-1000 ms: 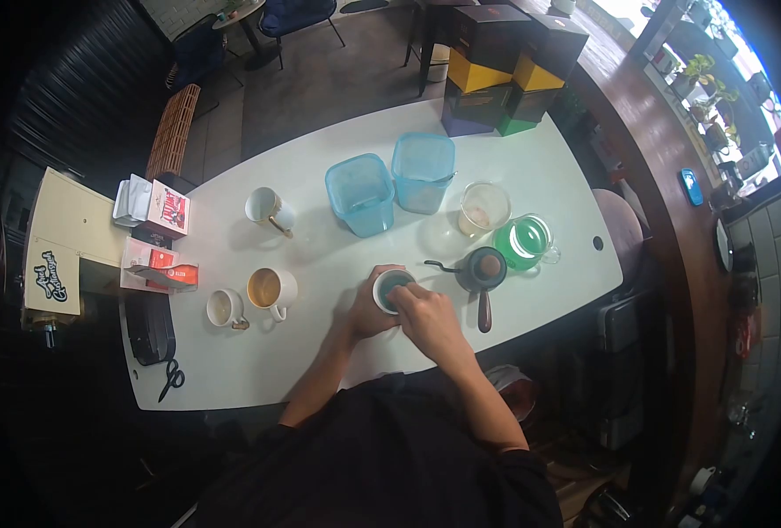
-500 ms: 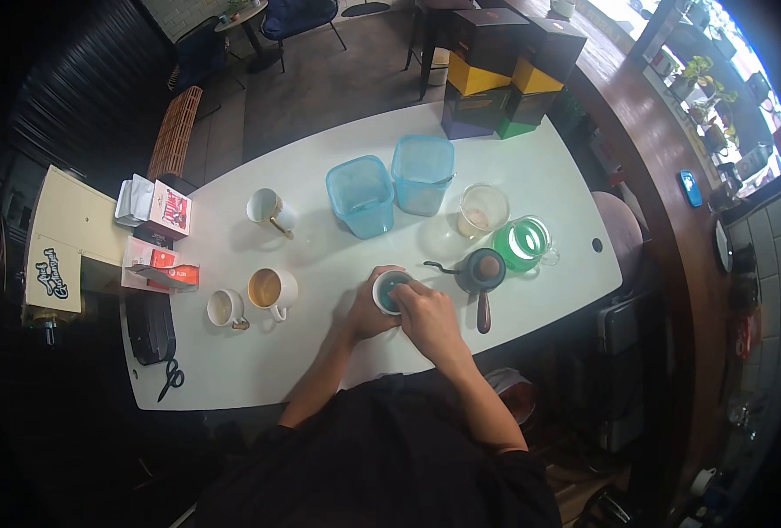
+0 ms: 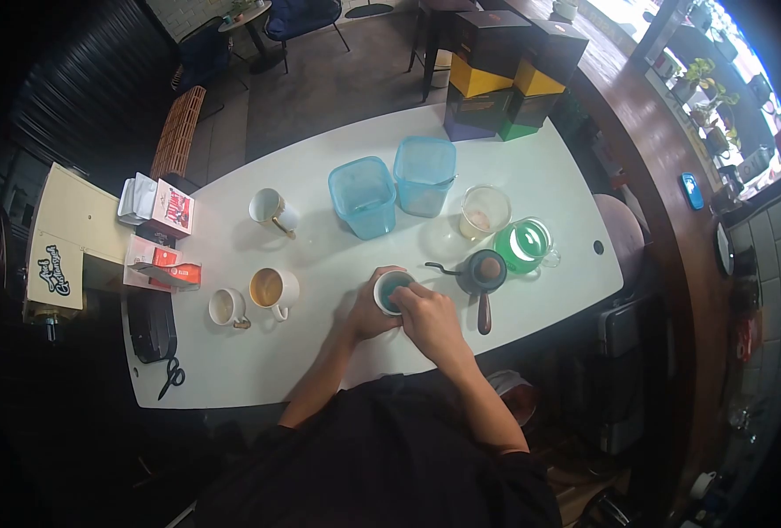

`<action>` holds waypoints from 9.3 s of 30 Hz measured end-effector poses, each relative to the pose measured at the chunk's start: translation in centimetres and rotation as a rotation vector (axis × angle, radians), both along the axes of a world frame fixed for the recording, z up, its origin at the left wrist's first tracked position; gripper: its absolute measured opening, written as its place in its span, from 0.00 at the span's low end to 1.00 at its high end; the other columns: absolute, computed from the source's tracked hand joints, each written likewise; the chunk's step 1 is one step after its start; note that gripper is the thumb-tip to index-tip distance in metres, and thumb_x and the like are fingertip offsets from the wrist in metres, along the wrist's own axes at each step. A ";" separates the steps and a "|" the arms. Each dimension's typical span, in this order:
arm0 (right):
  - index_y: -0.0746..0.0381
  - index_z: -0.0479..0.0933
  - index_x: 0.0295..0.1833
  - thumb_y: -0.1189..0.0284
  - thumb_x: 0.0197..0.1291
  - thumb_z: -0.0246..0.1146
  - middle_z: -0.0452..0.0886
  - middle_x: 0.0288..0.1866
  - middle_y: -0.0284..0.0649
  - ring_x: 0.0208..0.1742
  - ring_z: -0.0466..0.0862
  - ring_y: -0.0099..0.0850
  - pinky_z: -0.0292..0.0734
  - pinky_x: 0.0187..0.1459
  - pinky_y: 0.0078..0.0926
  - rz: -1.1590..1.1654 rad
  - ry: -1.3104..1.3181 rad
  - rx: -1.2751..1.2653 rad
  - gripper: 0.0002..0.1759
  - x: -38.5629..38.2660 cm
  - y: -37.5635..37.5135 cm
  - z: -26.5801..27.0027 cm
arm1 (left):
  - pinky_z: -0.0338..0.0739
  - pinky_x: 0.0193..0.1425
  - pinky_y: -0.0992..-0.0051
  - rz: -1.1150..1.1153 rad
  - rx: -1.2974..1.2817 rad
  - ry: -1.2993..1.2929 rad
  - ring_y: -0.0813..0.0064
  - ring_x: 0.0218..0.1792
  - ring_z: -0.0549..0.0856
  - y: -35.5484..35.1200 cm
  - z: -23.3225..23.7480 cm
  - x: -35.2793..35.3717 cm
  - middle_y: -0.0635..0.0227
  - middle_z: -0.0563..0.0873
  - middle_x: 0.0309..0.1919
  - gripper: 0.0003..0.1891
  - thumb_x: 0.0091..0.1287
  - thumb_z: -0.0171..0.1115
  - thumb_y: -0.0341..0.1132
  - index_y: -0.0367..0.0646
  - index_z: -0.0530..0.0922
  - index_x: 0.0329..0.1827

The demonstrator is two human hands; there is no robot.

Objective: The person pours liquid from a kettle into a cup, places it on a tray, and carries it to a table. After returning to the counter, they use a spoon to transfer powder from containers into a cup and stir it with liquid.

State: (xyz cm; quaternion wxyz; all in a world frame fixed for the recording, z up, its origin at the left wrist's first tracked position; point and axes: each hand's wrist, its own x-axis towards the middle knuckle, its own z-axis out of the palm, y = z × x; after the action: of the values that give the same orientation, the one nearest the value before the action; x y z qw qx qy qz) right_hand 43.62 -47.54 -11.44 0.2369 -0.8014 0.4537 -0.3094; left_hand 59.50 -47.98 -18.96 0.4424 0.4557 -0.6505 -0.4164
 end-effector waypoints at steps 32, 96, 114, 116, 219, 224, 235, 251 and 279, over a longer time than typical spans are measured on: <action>0.64 0.80 0.40 0.76 0.59 0.64 0.78 0.29 0.45 0.27 0.80 0.47 0.72 0.29 0.41 -0.030 0.006 -0.009 0.05 -0.9 0.0 0.3 | 0.80 0.53 0.67 0.014 0.023 -0.045 0.62 0.48 0.85 0.0 -0.2 0.0 0.64 0.84 0.47 0.39 0.42 0.82 0.35 0.45 0.71 0.59; 0.64 0.81 0.41 0.77 0.59 0.64 0.78 0.27 0.46 0.26 0.80 0.47 0.73 0.28 0.41 -0.106 -0.026 -0.005 0.05 -0.9 0.4 0.5 | 0.79 0.54 0.66 -0.003 0.059 -0.038 0.65 0.51 0.83 0.0 -0.9 0.1 0.63 0.82 0.51 0.42 0.40 0.83 0.37 0.45 0.69 0.60; 0.65 0.82 0.40 0.77 0.59 0.65 0.77 0.25 0.46 0.25 0.79 0.47 0.71 0.27 0.41 -0.123 -0.016 -0.017 0.04 -0.6 0.5 0.5 | 0.78 0.57 0.66 -0.020 0.090 -0.023 0.66 0.53 0.82 0.0 -0.7 0.1 0.64 0.80 0.53 0.41 0.41 0.82 0.34 0.45 0.69 0.61; 0.65 0.82 0.40 0.77 0.59 0.65 0.77 0.25 0.46 0.25 0.79 0.47 0.71 0.27 0.41 -0.095 -0.052 0.000 0.05 -0.2 0.6 0.4 | 0.77 0.58 0.67 -0.029 0.108 -0.019 0.66 0.53 0.81 -0.1 -0.6 0.1 0.64 0.80 0.53 0.41 0.41 0.82 0.34 0.45 0.69 0.61; 0.64 0.78 0.41 0.76 0.55 0.64 0.79 0.32 0.46 0.29 0.83 0.46 0.77 0.31 0.43 -0.056 0.138 -0.054 0.07 -1.0 -0.1 0.3 | 0.80 0.54 0.65 -0.002 0.014 -0.033 0.60 0.50 0.85 0.0 -1.2 0.2 0.60 0.84 0.48 0.42 0.40 0.83 0.35 0.45 0.70 0.61; 0.65 0.78 0.37 0.74 0.60 0.64 0.77 0.28 0.46 0.27 0.79 0.49 0.73 0.29 0.43 -0.007 -0.041 -0.057 0.05 0.2 0.2 -0.5 | 0.80 0.54 0.65 -0.009 0.031 -0.028 0.60 0.51 0.84 0.0 -0.9 0.2 0.60 0.84 0.49 0.41 0.40 0.82 0.33 0.44 0.70 0.60; 0.64 0.78 0.38 0.74 0.60 0.64 0.76 0.28 0.45 0.27 0.79 0.48 0.72 0.28 0.43 -0.078 0.058 -0.096 0.05 -1.0 -0.4 0.1 | 0.80 0.53 0.65 0.006 -0.023 -0.034 0.61 0.50 0.85 0.1 -0.7 0.1 0.61 0.84 0.48 0.40 0.41 0.83 0.34 0.45 0.71 0.60; 0.65 0.79 0.37 0.75 0.60 0.64 0.76 0.27 0.45 0.27 0.79 0.48 0.72 0.28 0.43 -0.099 0.067 -0.056 0.04 -0.9 -0.5 0.3 | 0.80 0.53 0.66 -0.006 -0.074 0.002 0.62 0.49 0.85 -0.2 -1.1 0.1 0.61 0.84 0.47 0.42 0.40 0.83 0.36 0.45 0.71 0.61; 0.65 0.80 0.37 0.75 0.61 0.64 0.76 0.28 0.45 0.26 0.79 0.48 0.72 0.29 0.42 -0.045 -0.076 -0.022 0.04 -0.2 -0.1 0.0 | 0.80 0.54 0.66 -0.012 -0.083 -0.041 0.61 0.50 0.84 -0.2 -1.7 0.2 0.62 0.83 0.49 0.42 0.40 0.84 0.36 0.44 0.70 0.60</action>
State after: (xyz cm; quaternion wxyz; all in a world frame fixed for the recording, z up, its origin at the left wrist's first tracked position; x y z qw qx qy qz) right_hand 43.37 -47.59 -11.42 0.2380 -0.7813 0.4588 -0.3499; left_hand 59.75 -48.19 -20.68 0.4451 0.4416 -0.6788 -0.3823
